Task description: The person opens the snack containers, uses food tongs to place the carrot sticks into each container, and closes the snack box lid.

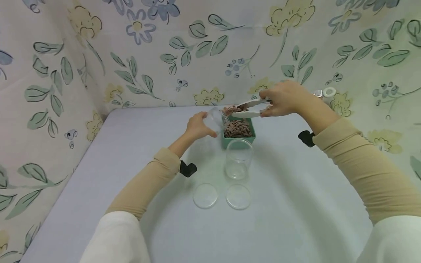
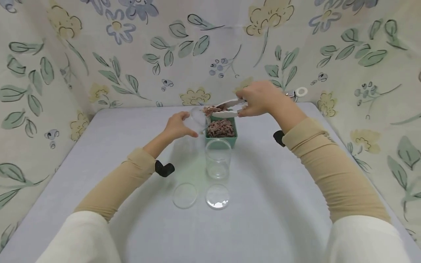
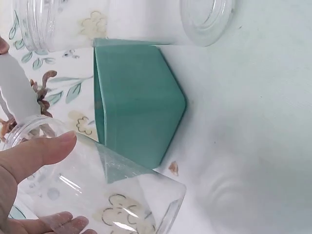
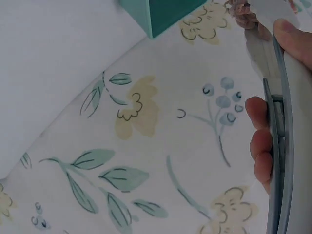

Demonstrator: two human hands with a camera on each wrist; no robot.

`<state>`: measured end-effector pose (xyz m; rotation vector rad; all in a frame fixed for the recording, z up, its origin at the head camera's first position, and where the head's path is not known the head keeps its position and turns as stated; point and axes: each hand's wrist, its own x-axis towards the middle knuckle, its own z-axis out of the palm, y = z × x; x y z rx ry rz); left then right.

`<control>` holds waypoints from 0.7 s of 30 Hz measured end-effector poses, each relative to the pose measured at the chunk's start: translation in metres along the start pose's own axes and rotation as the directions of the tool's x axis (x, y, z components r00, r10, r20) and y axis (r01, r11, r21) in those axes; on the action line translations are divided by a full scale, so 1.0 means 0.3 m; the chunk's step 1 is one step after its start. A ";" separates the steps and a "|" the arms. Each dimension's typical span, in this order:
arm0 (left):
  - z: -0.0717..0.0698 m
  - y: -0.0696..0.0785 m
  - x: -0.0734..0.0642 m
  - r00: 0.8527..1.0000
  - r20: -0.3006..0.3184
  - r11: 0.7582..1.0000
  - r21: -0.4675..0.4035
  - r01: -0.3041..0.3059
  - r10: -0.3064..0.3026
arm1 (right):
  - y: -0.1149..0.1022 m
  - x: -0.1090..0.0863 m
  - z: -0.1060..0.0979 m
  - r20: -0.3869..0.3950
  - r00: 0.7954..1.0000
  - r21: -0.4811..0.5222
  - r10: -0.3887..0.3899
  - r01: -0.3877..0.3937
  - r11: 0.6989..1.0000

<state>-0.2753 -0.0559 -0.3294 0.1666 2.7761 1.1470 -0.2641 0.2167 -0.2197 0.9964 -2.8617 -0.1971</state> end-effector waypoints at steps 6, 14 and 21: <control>0.014 0.029 0.006 1.000 0.027 0.998 0.057 -0.001 0.000 | -0.061 0.025 -0.028 0.036 0.997 -0.129 -0.067 0.072 0.989; 0.029 0.037 0.012 0.999 0.041 0.997 0.077 0.011 -0.014 | -0.118 0.047 -0.029 0.037 0.976 -0.312 -0.213 0.214 0.925; 0.019 0.036 0.004 0.997 0.083 1.000 -0.006 0.000 0.001 | -0.146 0.068 -0.037 0.058 0.960 -0.336 -0.274 0.277 0.900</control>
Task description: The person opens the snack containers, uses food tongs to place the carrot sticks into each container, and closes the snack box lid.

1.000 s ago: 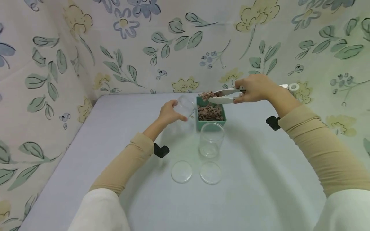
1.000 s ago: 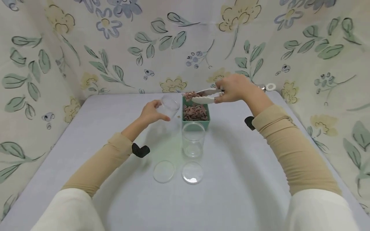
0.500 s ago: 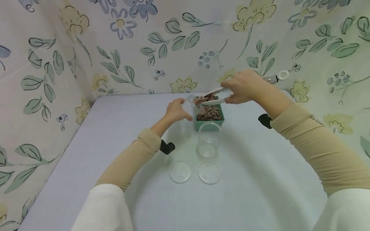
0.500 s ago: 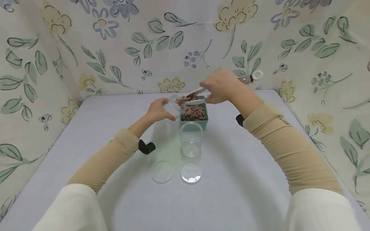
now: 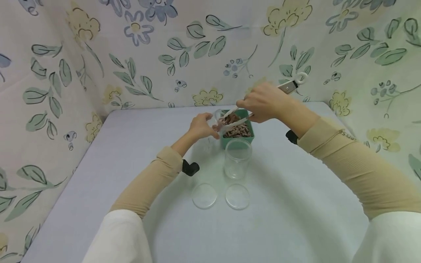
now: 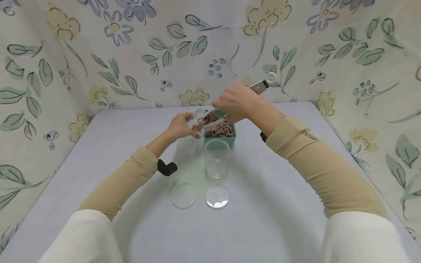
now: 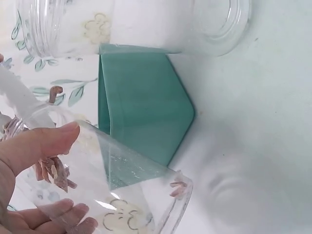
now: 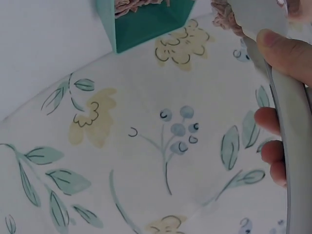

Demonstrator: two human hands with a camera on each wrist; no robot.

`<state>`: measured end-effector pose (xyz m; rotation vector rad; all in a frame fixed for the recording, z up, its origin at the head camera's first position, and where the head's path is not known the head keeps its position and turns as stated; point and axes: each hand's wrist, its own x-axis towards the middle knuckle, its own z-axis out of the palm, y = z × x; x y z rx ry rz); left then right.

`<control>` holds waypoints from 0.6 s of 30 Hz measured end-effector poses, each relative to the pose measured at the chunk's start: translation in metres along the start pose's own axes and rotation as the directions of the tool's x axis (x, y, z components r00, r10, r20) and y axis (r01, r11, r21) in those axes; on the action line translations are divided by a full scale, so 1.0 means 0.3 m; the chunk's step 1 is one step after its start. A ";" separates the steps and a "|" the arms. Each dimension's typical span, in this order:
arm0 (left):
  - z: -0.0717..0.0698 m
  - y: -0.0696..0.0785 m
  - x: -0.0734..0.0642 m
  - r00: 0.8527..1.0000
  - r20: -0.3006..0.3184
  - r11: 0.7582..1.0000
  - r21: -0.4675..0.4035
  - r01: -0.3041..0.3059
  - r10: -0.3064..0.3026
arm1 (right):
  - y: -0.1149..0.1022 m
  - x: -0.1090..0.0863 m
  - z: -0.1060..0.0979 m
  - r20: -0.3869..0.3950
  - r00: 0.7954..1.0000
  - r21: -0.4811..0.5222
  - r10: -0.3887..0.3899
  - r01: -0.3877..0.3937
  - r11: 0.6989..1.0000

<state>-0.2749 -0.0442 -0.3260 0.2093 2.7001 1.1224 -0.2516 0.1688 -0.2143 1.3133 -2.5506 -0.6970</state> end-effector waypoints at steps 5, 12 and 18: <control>-0.010 -0.008 -0.005 0.998 0.018 0.998 -0.022 -0.051 0.052 | -0.015 0.038 -0.007 0.018 0.998 -0.014 -0.056 0.056 0.998; -0.021 -0.003 -0.015 0.987 0.069 0.988 -0.044 -0.146 0.148 | -0.034 0.084 0.002 0.001 0.996 -0.007 -0.087 0.087 0.996; -0.029 -0.020 -0.016 0.984 0.092 0.985 -0.096 -0.143 0.152 | -0.026 0.102 0.004 0.077 0.997 0.089 -0.011 0.004 0.996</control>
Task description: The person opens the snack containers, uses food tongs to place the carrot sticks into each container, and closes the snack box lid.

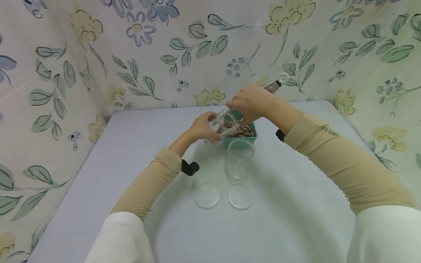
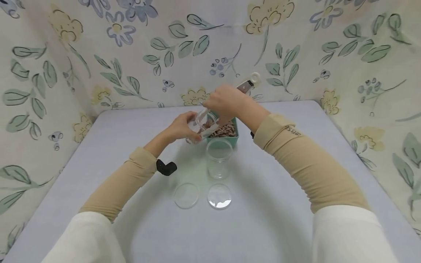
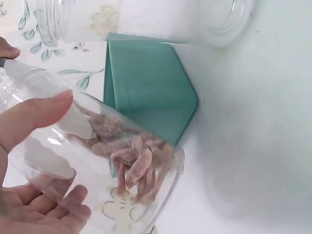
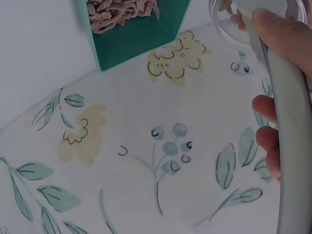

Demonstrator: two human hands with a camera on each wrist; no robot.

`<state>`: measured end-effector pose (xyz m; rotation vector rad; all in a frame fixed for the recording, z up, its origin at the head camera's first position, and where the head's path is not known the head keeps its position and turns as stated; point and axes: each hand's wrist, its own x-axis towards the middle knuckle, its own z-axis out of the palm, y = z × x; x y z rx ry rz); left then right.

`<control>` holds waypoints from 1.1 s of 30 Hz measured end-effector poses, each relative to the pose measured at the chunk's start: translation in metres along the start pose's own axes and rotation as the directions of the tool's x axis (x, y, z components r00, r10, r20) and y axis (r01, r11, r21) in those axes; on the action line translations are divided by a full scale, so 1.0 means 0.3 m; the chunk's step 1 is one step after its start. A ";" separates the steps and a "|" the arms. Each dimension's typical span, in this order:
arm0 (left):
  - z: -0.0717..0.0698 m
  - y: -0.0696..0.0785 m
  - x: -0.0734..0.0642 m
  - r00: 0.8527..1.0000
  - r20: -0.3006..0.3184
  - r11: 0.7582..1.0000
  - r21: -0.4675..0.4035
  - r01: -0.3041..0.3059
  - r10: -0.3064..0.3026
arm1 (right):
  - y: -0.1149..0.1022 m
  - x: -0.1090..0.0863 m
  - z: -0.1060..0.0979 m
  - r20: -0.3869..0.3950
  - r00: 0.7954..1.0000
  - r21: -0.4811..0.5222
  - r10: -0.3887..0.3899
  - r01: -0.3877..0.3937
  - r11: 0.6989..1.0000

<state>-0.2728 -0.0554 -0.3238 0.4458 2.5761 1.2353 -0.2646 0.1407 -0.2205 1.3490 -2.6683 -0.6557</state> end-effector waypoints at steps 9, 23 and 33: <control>-0.004 -0.060 -0.007 1.000 -0.011 0.994 -0.106 0.018 -0.020 | 0.069 -0.055 -0.031 0.042 0.988 0.215 0.151 -0.157 0.964; -0.012 -0.179 -0.068 0.991 -0.053 0.677 -0.734 0.047 -0.127 | 0.148 -0.101 0.098 0.256 0.900 0.244 0.353 -0.414 0.877; -0.003 -0.204 -0.094 0.993 -0.080 0.726 -0.688 0.010 -0.089 | 0.089 -0.014 0.113 0.351 0.882 0.029 0.315 -0.347 0.937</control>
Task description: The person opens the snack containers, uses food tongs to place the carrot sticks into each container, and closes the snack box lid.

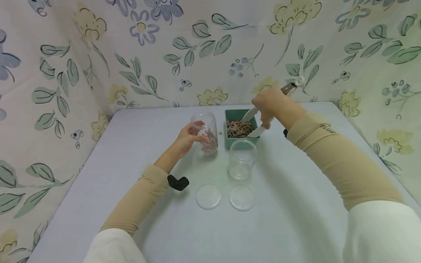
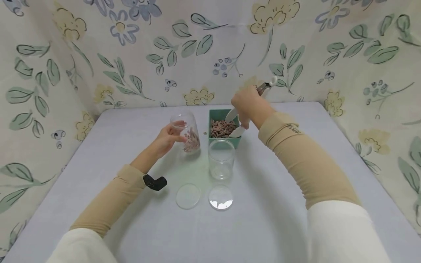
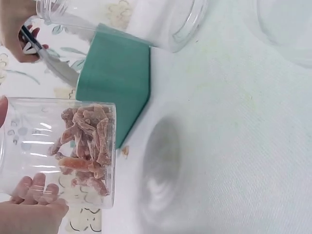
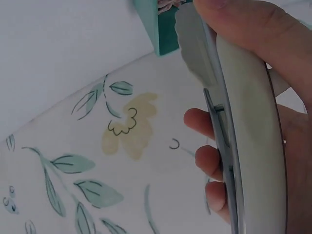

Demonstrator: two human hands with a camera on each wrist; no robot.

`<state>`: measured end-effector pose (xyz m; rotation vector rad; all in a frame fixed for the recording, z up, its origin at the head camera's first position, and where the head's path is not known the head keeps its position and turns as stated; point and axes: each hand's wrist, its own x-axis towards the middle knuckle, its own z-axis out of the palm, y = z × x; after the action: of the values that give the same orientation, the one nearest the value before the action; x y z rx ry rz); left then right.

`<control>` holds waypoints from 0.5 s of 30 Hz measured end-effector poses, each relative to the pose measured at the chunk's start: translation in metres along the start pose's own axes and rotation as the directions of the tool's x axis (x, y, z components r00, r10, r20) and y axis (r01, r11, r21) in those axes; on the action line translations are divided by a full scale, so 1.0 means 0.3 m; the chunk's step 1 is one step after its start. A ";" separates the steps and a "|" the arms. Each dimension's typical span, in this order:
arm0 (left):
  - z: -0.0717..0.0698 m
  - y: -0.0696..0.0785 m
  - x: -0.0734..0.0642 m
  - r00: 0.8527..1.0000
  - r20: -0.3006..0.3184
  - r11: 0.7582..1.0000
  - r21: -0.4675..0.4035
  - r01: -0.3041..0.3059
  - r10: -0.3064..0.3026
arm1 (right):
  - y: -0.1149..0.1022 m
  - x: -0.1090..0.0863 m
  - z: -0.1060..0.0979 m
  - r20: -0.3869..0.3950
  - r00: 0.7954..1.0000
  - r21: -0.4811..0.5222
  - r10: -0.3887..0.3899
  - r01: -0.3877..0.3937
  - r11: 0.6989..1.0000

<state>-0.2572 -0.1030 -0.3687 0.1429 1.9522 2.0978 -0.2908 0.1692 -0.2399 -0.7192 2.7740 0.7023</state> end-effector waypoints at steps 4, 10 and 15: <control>0.007 -0.002 0.001 1.000 0.004 0.999 0.044 0.022 -0.022 | -0.043 0.040 0.012 0.029 0.999 -0.116 -0.017 0.020 0.993; 0.019 0.001 0.004 0.999 -0.010 0.991 0.126 0.048 -0.047 | -0.048 0.071 0.035 -0.073 0.997 -0.117 -0.001 -0.008 0.993; 0.025 -0.005 0.007 0.997 -0.009 0.988 0.140 0.071 -0.071 | -0.041 0.081 0.047 -0.023 1.000 -0.026 0.020 -0.021 0.999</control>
<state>-0.2571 -0.0952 -0.3697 0.0956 2.0755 1.9179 -0.3047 0.1567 -0.2643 -0.7089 2.8012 0.7404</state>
